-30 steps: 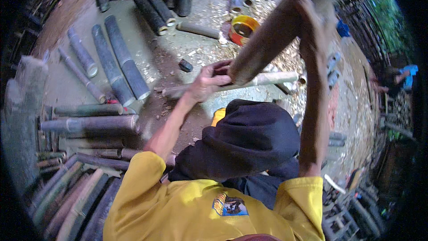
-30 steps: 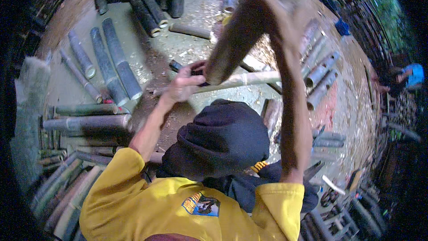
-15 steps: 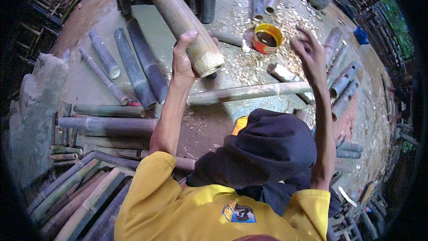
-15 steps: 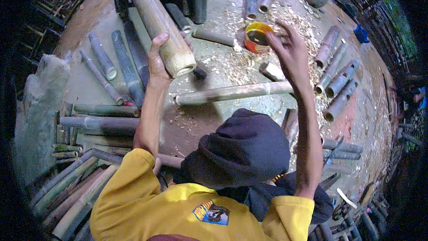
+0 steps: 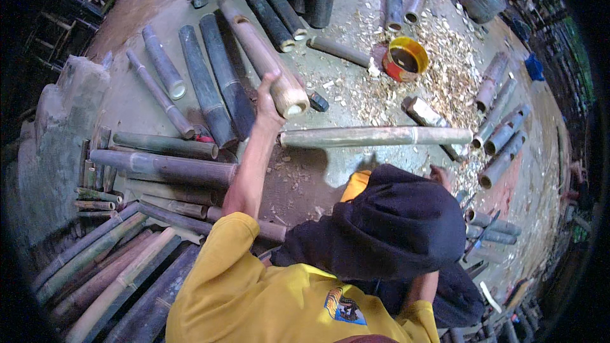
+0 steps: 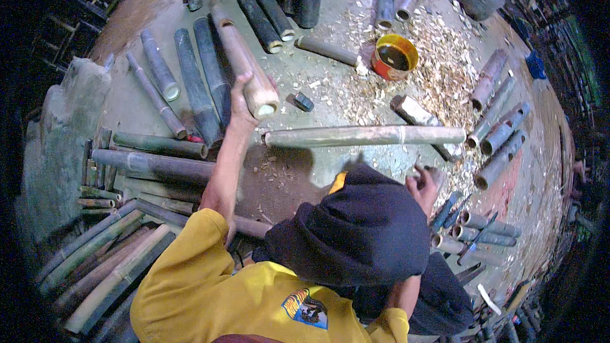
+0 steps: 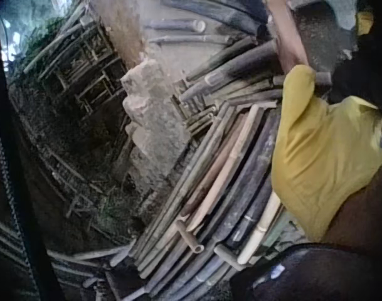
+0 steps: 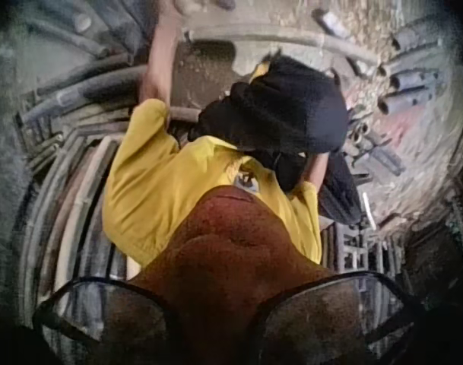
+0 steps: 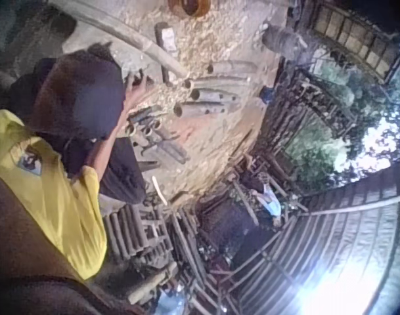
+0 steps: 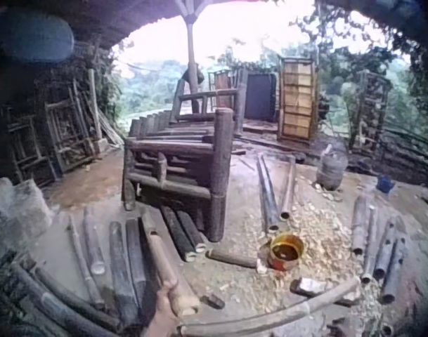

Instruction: The person uses a knife and a wooden mallet to carve a hole into a bamboo pole and then uses a hand tool to refine the edges of the hole while sitting on the floor.

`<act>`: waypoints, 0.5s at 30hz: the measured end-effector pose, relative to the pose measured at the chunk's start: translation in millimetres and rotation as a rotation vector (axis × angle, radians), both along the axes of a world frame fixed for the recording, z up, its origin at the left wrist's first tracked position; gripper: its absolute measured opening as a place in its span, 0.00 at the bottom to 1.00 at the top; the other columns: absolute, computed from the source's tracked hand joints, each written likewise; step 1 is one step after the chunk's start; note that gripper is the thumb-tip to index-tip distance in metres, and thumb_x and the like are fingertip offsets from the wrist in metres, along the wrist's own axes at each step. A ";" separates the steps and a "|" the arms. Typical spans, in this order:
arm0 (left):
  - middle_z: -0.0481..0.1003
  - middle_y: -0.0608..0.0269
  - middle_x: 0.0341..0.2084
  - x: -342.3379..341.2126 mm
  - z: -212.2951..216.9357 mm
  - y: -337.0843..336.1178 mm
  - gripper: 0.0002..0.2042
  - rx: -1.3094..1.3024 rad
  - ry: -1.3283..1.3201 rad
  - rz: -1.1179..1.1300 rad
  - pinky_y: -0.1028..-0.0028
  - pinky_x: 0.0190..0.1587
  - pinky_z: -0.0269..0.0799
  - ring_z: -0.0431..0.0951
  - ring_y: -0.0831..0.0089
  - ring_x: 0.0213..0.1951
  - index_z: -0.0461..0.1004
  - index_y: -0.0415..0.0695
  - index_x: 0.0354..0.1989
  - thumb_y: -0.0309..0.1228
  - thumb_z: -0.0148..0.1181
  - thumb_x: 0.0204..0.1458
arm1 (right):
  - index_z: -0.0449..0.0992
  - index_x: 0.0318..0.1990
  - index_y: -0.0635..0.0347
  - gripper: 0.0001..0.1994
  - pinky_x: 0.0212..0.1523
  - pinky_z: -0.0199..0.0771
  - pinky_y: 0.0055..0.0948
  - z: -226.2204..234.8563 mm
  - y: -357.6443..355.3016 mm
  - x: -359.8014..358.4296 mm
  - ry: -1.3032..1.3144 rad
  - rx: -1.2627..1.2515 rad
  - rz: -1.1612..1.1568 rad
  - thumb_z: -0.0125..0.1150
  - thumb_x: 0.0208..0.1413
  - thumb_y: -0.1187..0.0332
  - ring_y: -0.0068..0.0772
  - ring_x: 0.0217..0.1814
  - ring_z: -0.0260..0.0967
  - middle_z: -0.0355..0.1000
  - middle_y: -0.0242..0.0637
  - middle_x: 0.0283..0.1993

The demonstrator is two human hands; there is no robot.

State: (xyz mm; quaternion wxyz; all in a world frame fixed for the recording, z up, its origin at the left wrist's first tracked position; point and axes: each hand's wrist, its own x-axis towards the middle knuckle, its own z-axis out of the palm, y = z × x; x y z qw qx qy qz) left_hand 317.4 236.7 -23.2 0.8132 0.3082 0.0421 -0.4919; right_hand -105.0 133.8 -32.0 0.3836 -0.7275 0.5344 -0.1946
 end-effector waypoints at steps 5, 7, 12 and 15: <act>0.71 0.52 0.27 6.0 -26.6 15.6 0.29 0.088 -0.026 0.047 0.64 0.36 0.76 0.75 0.59 0.28 0.63 0.34 0.42 0.43 0.62 0.34 | 0.68 0.52 0.60 0.20 0.32 0.69 0.25 -77.3 33.2 -2.1 -0.034 0.303 -0.080 0.57 0.50 0.71 0.26 0.31 0.70 0.73 0.41 0.32; 0.71 0.52 0.27 9.4 -41.0 12.1 0.29 0.059 0.016 -0.031 0.64 0.34 0.76 0.75 0.59 0.28 0.64 0.34 0.42 0.43 0.62 0.35 | 0.68 0.52 0.59 0.20 0.33 0.70 0.26 -78.8 37.8 -10.7 0.014 0.278 -0.084 0.57 0.49 0.71 0.27 0.31 0.70 0.73 0.41 0.32; 0.71 0.53 0.28 1.9 -32.7 10.1 0.27 0.091 0.150 0.026 0.65 0.31 0.75 0.75 0.60 0.29 0.65 0.36 0.43 0.42 0.63 0.37 | 0.68 0.52 0.58 0.20 0.35 0.71 0.27 -97.7 52.1 -18.7 0.039 0.319 -0.097 0.58 0.49 0.70 0.30 0.33 0.72 0.74 0.42 0.32; 0.71 0.54 0.29 -31.8 -40.1 5.8 0.23 0.410 0.244 -0.107 0.69 0.30 0.74 0.74 0.61 0.31 0.66 0.39 0.41 0.39 0.64 0.38 | 0.68 0.51 0.57 0.20 0.36 0.72 0.28 -110.6 57.2 -27.7 -0.001 0.333 -0.097 0.58 0.49 0.69 0.31 0.34 0.73 0.74 0.42 0.32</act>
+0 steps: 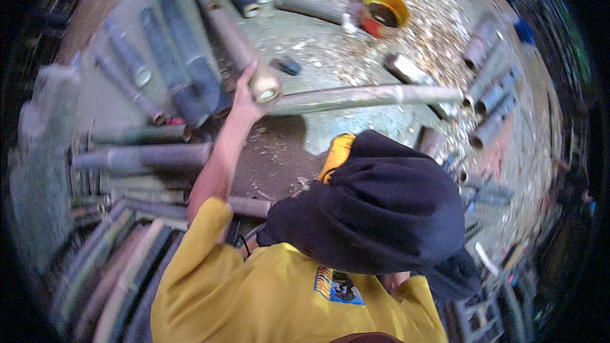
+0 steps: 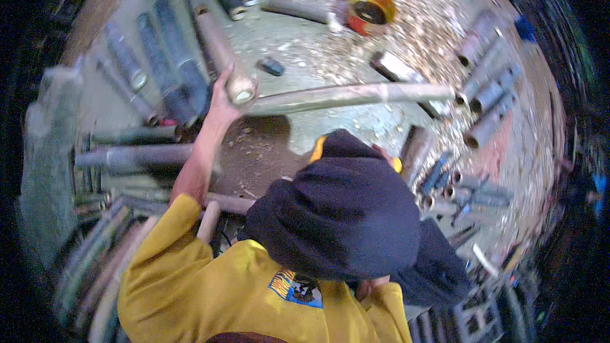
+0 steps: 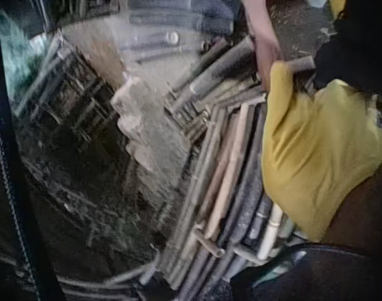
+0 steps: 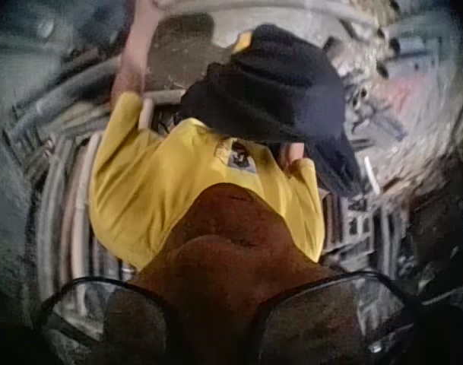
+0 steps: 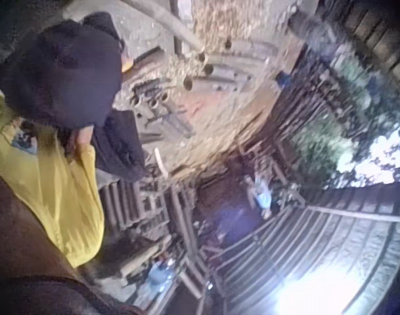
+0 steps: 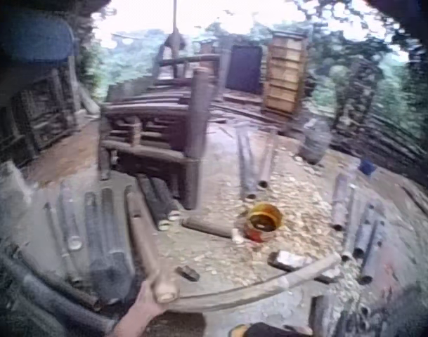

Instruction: The person uses a knife and a wooden mallet to carve a hole into a bamboo pole and then uses a hand tool to refine the edges of the hole while sitting on the floor.

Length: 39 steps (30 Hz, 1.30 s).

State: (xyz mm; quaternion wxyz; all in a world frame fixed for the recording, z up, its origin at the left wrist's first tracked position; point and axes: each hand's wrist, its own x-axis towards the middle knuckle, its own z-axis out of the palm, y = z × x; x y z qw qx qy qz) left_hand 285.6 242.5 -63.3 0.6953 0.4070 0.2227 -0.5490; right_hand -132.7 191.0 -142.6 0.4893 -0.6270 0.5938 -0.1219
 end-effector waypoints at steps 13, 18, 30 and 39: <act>0.70 0.54 0.45 65.1 -101.9 -9.4 0.28 0.246 -1.417 -0.409 0.68 0.46 0.67 0.71 0.63 0.45 0.67 0.34 0.49 0.34 0.66 0.38 | 0.71 0.48 0.62 0.19 0.37 0.72 0.35 29.7 27.9 42.7 0.048 -0.079 -0.103 0.57 0.46 0.66 0.41 0.32 0.73 0.74 0.45 0.28; 0.70 0.47 0.45 -74.8 -76.2 -48.0 0.33 -0.006 -1.655 -1.098 0.65 0.50 0.65 0.70 0.57 0.48 0.65 0.37 0.51 0.35 0.68 0.33 | 0.69 0.48 0.62 0.19 0.36 0.71 0.38 28.6 35.2 46.2 0.033 -0.017 -0.087 0.55 0.47 0.69 0.43 0.33 0.73 0.74 0.48 0.29; 0.75 0.49 0.37 -159.7 -70.7 -169.1 0.31 -0.270 -1.260 -1.459 0.68 0.46 0.69 0.75 0.62 0.40 0.68 0.37 0.47 0.36 0.66 0.30 | 0.67 0.51 0.64 0.21 0.38 0.72 0.31 25.0 24.9 52.8 -0.100 0.047 -0.172 0.58 0.50 0.65 0.34 0.35 0.72 0.74 0.44 0.35; 0.72 0.60 0.33 -252.3 25.4 -203.1 0.27 -0.542 -0.946 -1.036 0.71 0.37 0.70 0.72 0.71 0.33 0.66 0.36 0.45 0.37 0.64 0.36 | 0.52 0.59 0.63 0.43 0.49 0.66 0.38 61.1 11.3 67.2 -0.224 -0.276 -0.467 0.70 0.36 0.58 0.46 0.50 0.66 0.66 0.54 0.48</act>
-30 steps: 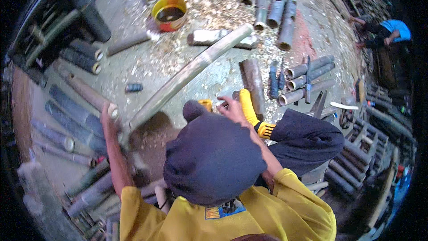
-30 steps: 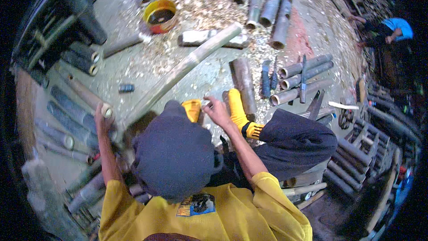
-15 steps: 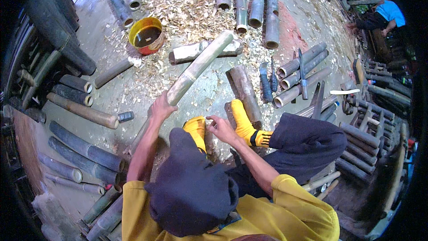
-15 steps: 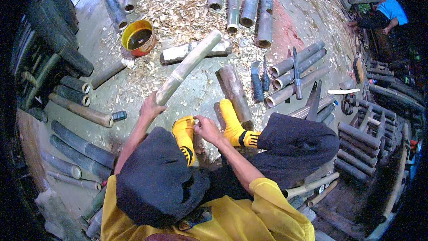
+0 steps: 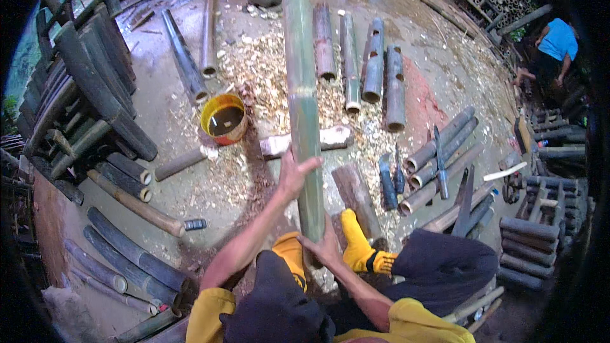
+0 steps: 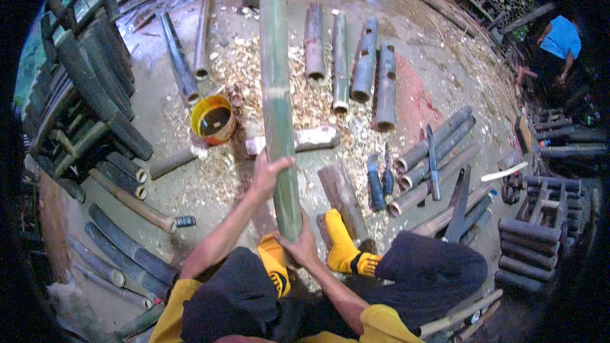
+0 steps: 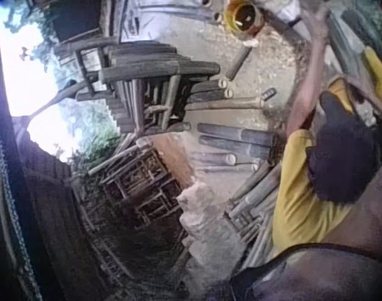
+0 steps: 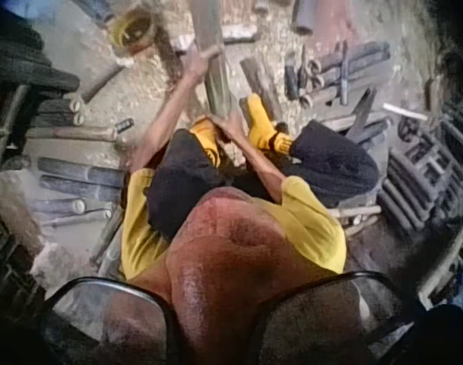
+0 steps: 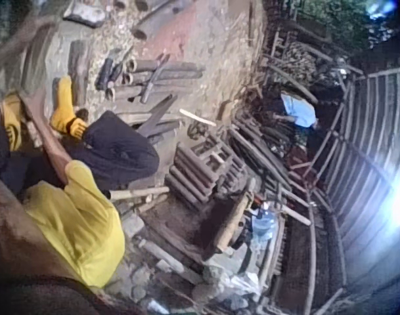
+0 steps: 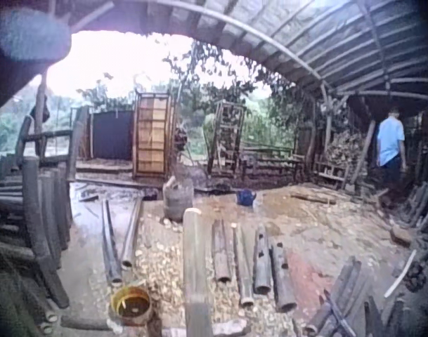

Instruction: The person uses a knife and a wooden mallet to carve a hole into a bamboo pole and then uses a hand tool to refine the edges of the hole while sitting on the floor.

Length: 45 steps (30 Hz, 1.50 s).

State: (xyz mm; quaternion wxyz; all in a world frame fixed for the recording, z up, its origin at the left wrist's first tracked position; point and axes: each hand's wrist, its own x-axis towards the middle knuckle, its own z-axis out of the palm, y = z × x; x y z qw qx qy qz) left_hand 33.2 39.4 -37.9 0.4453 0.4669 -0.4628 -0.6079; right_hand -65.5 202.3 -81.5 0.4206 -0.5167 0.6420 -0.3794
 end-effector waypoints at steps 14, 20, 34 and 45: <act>0.73 0.61 0.26 -0.9 -21.7 23.7 0.19 0.260 0.493 0.045 0.72 0.30 0.73 0.74 0.71 0.25 0.68 0.42 0.41 0.45 0.53 0.48 | 0.50 0.59 0.61 0.41 0.52 0.63 0.41 -20.7 32.4 -28.0 0.072 0.084 0.104 0.68 0.39 0.62 0.53 0.55 0.62 0.63 0.56 0.52; 0.74 0.59 0.27 -11.8 -35.5 7.2 0.25 0.527 0.555 -0.021 0.67 0.37 0.69 0.73 0.66 0.30 0.72 0.42 0.38 0.54 0.49 0.47 | 0.52 0.59 0.63 0.39 0.50 0.64 0.41 -37.4 20.4 -26.8 0.157 0.072 -0.039 0.66 0.38 0.67 0.56 0.52 0.63 0.63 0.57 0.50; 0.70 0.51 0.45 7.2 -121.5 -4.3 0.28 0.410 -0.041 0.100 0.65 0.49 0.66 0.71 0.63 0.47 0.61 0.37 0.55 0.39 0.57 0.47 | 0.49 0.58 0.69 0.37 0.47 0.62 0.48 -93.7 -6.0 -26.4 0.115 0.342 -0.043 0.61 0.40 0.67 0.64 0.47 0.62 0.64 0.64 0.45; 0.72 0.61 0.37 12.1 -129.8 30.2 0.22 0.445 -0.176 0.021 0.76 0.37 0.69 0.72 0.74 0.36 0.66 0.37 0.50 0.34 0.57 0.48 | 0.44 0.59 0.70 0.41 0.49 0.61 0.49 -82.2 -9.0 -37.4 0.420 0.318 0.021 0.62 0.43 0.62 0.63 0.48 0.60 0.62 0.65 0.47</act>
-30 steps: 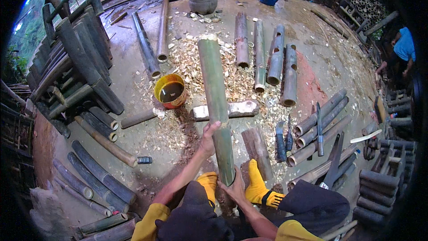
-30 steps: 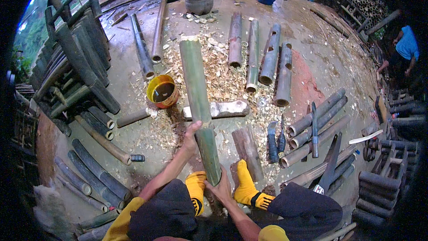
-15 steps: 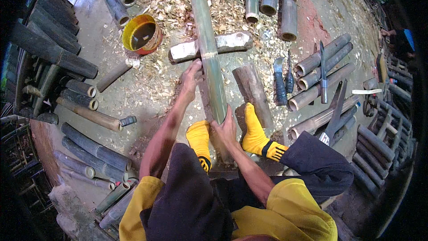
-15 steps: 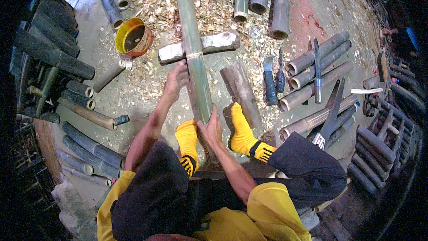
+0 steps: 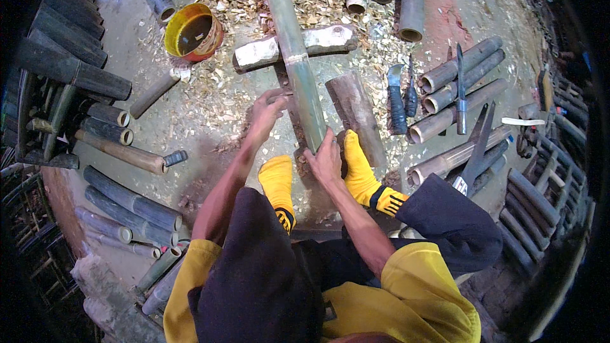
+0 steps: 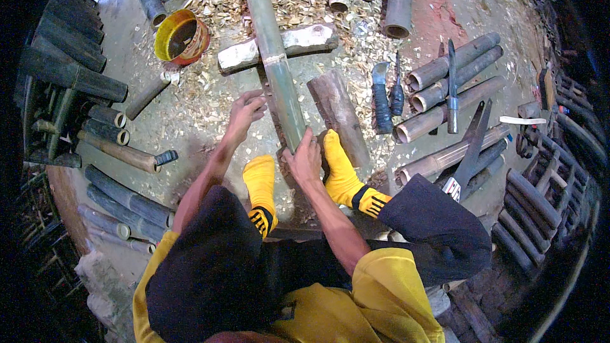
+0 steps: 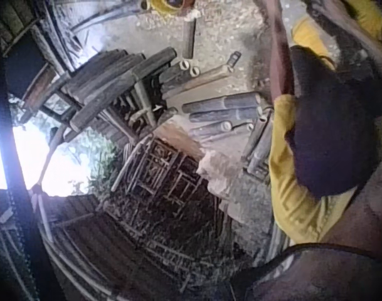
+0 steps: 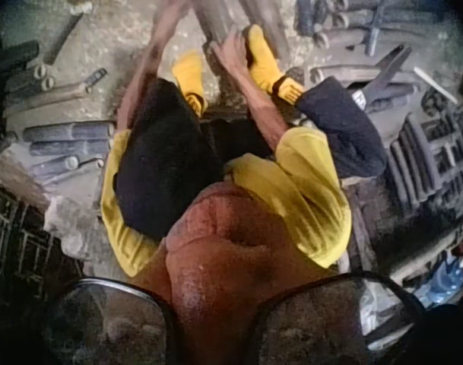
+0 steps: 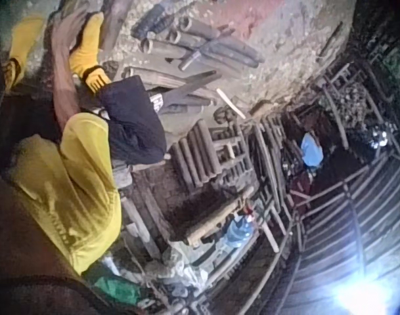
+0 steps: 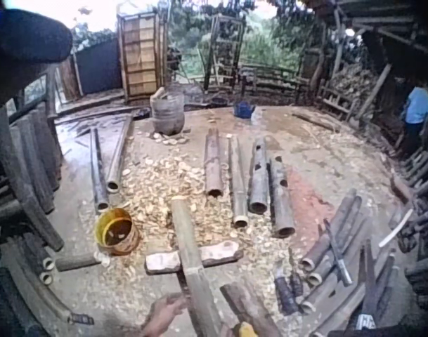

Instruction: The person uses a knife and a wooden mallet to carve a hole into a bamboo pole and then uses a hand tool to refine the edges of the hole while sitting on the floor.

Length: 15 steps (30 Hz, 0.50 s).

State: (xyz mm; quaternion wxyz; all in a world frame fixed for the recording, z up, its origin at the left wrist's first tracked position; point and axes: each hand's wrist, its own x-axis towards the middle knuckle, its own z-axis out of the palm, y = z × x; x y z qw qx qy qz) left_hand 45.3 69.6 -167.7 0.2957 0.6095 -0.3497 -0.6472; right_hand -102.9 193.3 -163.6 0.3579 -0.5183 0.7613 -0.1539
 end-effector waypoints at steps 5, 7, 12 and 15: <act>0.72 0.61 0.36 14.5 -3.2 28.2 0.20 -0.026 -0.048 -0.123 0.79 0.34 0.69 0.73 0.74 0.34 0.66 0.37 0.49 0.31 0.58 0.47 | 0.48 0.61 0.68 0.38 0.52 0.61 0.45 54.8 -4.2 -15.9 -0.021 0.046 0.036 0.59 0.47 0.57 0.60 0.51 0.61 0.62 0.64 0.49; 0.73 0.61 0.35 17.3 -2.8 40.8 0.19 0.003 -0.035 -0.135 0.79 0.34 0.69 0.72 0.75 0.34 0.67 0.37 0.48 0.30 0.58 0.47 | 0.60 0.58 0.68 0.34 0.49 0.67 0.37 103.5 1.4 -44.8 -0.095 -0.142 0.028 0.60 0.48 0.54 0.45 0.49 0.68 0.68 0.55 0.47; 0.73 0.55 0.36 91.6 2.2 81.4 0.20 0.078 -0.177 -0.126 0.75 0.37 0.69 0.73 0.72 0.35 0.67 0.38 0.49 0.32 0.57 0.47 | 0.66 0.54 0.62 0.23 0.42 0.69 0.25 288.1 30.8 -148.5 -0.180 -0.260 -0.061 0.59 0.50 0.66 0.25 0.41 0.68 0.71 0.38 0.41; 0.72 0.58 0.35 126.3 7.8 108.1 0.19 0.136 -0.195 -0.092 0.75 0.36 0.69 0.73 0.73 0.34 0.68 0.39 0.48 0.32 0.57 0.47 | 0.67 0.54 0.62 0.20 0.43 0.68 0.24 366.8 51.2 -210.2 -0.032 -0.518 -0.163 0.55 0.53 0.66 0.24 0.38 0.68 0.71 0.35 0.37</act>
